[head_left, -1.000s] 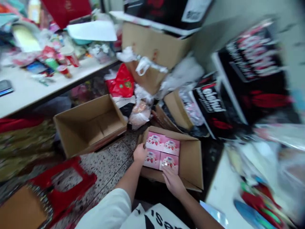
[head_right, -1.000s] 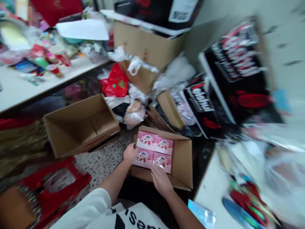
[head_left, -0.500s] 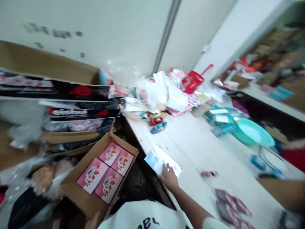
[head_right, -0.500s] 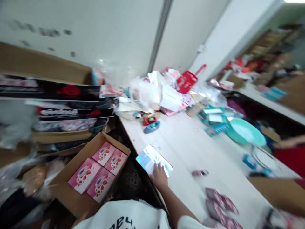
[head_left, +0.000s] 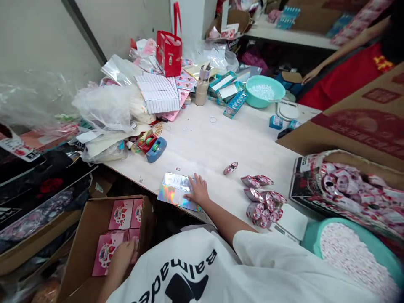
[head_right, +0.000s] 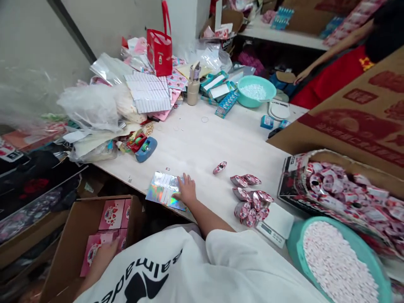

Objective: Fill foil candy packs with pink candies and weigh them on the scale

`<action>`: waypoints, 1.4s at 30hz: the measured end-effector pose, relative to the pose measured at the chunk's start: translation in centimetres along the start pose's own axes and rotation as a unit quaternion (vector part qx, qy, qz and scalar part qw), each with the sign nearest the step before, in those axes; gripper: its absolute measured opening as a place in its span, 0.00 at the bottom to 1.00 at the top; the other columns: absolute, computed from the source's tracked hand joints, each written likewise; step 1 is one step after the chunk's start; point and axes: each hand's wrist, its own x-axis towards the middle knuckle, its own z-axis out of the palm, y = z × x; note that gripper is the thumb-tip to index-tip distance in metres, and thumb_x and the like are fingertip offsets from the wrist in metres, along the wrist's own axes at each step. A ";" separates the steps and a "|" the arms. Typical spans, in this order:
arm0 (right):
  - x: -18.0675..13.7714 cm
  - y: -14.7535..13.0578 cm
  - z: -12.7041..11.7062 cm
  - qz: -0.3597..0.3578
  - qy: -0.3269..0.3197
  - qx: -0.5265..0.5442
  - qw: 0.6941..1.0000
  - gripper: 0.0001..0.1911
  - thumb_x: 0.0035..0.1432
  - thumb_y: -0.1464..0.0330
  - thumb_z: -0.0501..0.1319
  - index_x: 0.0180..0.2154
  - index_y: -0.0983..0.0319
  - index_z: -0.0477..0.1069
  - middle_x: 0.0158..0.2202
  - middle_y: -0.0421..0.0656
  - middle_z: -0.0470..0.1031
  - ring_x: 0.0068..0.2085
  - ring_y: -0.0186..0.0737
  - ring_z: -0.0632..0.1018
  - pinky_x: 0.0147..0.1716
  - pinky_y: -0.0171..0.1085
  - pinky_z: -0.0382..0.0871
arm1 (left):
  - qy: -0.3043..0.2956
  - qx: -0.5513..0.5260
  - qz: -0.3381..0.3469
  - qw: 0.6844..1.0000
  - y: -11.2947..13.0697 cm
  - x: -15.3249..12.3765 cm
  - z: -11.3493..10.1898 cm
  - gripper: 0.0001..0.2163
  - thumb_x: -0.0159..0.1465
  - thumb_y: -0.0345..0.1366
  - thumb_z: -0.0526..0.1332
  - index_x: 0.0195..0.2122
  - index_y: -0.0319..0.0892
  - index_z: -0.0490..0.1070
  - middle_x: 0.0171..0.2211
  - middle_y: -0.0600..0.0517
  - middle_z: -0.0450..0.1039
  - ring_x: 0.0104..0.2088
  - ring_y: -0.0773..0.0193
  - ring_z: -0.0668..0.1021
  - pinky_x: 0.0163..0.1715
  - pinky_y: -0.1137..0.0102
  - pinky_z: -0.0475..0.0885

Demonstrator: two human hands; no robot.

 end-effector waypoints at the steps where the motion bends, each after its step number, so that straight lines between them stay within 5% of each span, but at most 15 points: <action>1: 0.5 0.3 -0.4 0.011 0.005 0.006 1.000 0.50 0.52 0.51 0.67 0.68 0.57 0.46 0.70 0.55 0.46 0.68 0.63 0.48 0.62 0.57 0.44 | -0.021 0.005 0.034 0.999 1.3 1.0 -0.2 0.15 0.69 0.44 0.54 0.36 0.41 0.74 0.31 0.55 0.76 0.34 0.61 0.79 0.36 0.65 0.76; 3: 1.4 0.8 -1.1 0.029 0.005 0.016 0.999 0.44 0.54 0.54 0.66 0.66 0.57 0.50 0.65 0.55 0.57 0.65 0.60 0.56 0.59 0.54 0.51 | -0.056 0.012 0.127 0.990 4.8 3.7 -0.2 0.16 0.69 0.45 0.50 0.36 0.44 0.75 0.32 0.55 0.78 0.36 0.60 0.80 0.38 0.67 0.76; 7: 2.1 1.7 -1.7 0.060 -0.009 0.031 0.998 0.34 0.50 0.59 0.70 0.57 0.58 0.64 0.55 0.52 0.67 0.56 0.55 0.66 0.53 0.48 0.59 | -0.074 0.044 0.310 0.947 13.3 10.2 0.6 0.19 0.65 0.41 0.53 0.55 0.41 0.69 0.54 0.46 0.73 0.55 0.56 0.74 0.57 0.63 0.67; 10: 1.7 2.2 -1.7 0.091 -0.014 0.043 0.995 0.27 0.51 0.64 0.69 0.53 0.59 0.68 0.50 0.49 0.68 0.50 0.50 0.70 0.50 0.44 0.62 | -0.035 0.100 0.416 0.903 18.8 14.8 1.5 0.27 0.62 0.37 0.57 0.63 0.37 0.61 0.64 0.39 0.61 0.65 0.47 0.62 0.64 0.54 0.58; 13: 0.1 2.6 -1.6 0.109 -0.005 0.060 0.992 0.19 0.57 0.70 0.62 0.52 0.57 0.69 0.48 0.45 0.70 0.47 0.43 0.72 0.46 0.39 0.63 | 0.020 0.204 0.511 0.835 21.9 17.9 2.8 0.27 0.65 0.37 0.55 0.65 0.37 0.58 0.68 0.39 0.53 0.67 0.43 0.56 0.62 0.50 0.58; 17: -3.3 3.2 -1.8 0.133 0.024 0.083 0.987 0.18 0.59 0.74 0.57 0.51 0.57 0.72 0.45 0.43 0.71 0.45 0.40 0.72 0.43 0.34 0.64 | 0.005 0.282 0.596 0.752 22.1 19.2 4.4 0.22 0.67 0.37 0.52 0.62 0.39 0.64 0.65 0.41 0.60 0.64 0.45 0.63 0.59 0.52 0.62; 23: -8.6 3.0 -1.5 0.183 0.070 0.100 0.975 0.19 0.59 0.74 0.57 0.50 0.55 0.74 0.45 0.44 0.75 0.46 0.43 0.72 0.45 0.37 0.64 | 0.009 0.276 0.664 0.695 21.4 19.6 5.8 0.21 0.66 0.38 0.55 0.60 0.46 0.67 0.60 0.45 0.69 0.56 0.50 0.71 0.57 0.58 0.65; 29: -12.6 0.7 0.1 0.248 0.108 0.112 0.956 0.29 0.59 0.74 0.55 0.62 0.57 0.63 0.65 0.47 0.63 0.57 0.48 0.69 0.52 0.45 0.64 | -0.006 0.289 0.707 0.645 23.5 20.8 4.9 0.21 0.67 0.38 0.54 0.61 0.46 0.67 0.58 0.44 0.70 0.57 0.50 0.70 0.58 0.56 0.64; 35: -12.5 -0.3 0.8 0.252 0.139 0.128 0.949 0.35 0.56 0.75 0.56 0.65 0.58 0.58 0.70 0.44 0.55 0.65 0.51 0.61 0.60 0.49 0.58 | 0.040 0.323 0.700 0.636 23.3 21.9 4.6 0.21 0.68 0.38 0.50 0.61 0.43 0.67 0.61 0.45 0.68 0.58 0.49 0.70 0.58 0.57 0.64; 42: -10.6 3.0 0.4 0.314 0.204 0.133 0.918 0.32 0.54 0.78 0.53 0.61 0.64 0.64 0.66 0.51 0.61 0.64 0.49 0.65 0.60 0.48 0.61 | 0.042 0.316 0.666 0.674 21.5 22.5 4.7 0.21 0.67 0.35 0.51 0.60 0.46 0.68 0.63 0.47 0.66 0.61 0.48 0.68 0.58 0.56 0.66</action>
